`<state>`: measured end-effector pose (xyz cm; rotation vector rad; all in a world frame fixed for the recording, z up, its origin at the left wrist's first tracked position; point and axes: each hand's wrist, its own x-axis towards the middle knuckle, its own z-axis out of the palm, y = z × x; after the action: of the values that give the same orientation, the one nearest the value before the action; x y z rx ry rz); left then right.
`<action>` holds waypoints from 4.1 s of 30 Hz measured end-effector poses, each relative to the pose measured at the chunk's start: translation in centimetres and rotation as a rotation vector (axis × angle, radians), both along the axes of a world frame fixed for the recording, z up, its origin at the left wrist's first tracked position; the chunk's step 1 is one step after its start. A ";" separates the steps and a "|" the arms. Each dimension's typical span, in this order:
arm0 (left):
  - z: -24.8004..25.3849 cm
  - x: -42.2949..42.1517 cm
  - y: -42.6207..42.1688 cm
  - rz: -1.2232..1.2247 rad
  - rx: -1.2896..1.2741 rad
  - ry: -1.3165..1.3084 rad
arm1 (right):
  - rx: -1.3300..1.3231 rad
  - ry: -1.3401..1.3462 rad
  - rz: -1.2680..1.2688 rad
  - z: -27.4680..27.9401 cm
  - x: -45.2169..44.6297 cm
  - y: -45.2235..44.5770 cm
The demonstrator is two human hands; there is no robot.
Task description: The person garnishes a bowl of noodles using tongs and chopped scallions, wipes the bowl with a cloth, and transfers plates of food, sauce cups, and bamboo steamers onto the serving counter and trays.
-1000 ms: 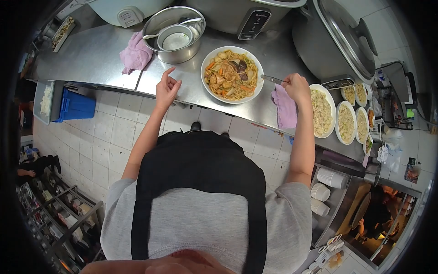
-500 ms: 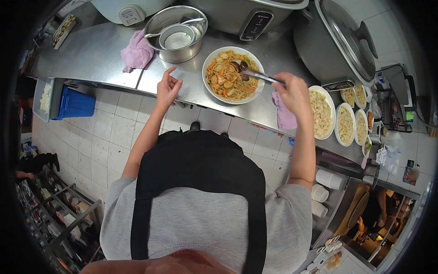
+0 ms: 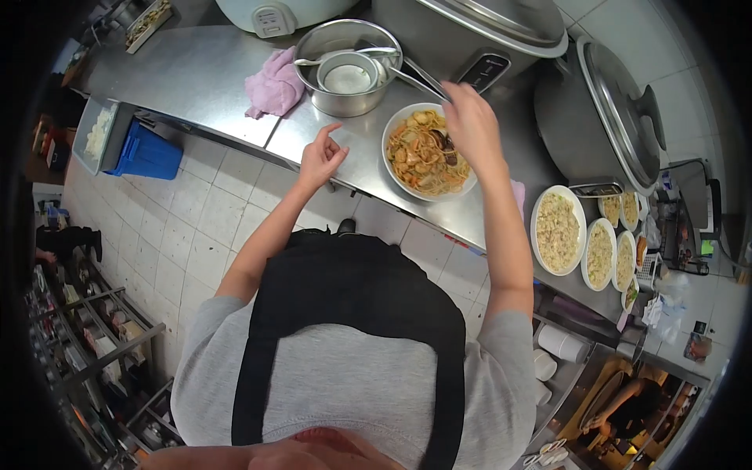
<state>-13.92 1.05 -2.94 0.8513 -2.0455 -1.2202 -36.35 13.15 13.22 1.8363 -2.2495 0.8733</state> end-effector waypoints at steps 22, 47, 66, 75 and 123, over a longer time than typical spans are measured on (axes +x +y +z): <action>-0.5 0.7 -0.5 -0.087 -0.049 -0.038 | 0.131 0.593 0.228 4.7 0.3 -23.7; -1.1 0.1 -1.3 -0.283 0.233 0.145 | -0.138 -0.149 -0.966 -16.6 -2.6 19.8; 9.0 -14.3 22.6 -0.689 0.091 0.320 | -0.223 -1.225 -0.238 -4.0 -0.8 26.1; 10.0 -14.1 23.3 -0.835 0.237 0.130 | -0.028 -1.138 0.096 -4.7 -3.3 27.8; 11.7 -13.4 21.6 -0.765 -0.175 0.031 | -0.155 -1.158 -0.067 -7.3 1.5 25.3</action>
<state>-27.34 22.67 8.81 -0.0684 -2.4958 -1.3719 -34.83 38.44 5.89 1.2636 -2.5510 2.4617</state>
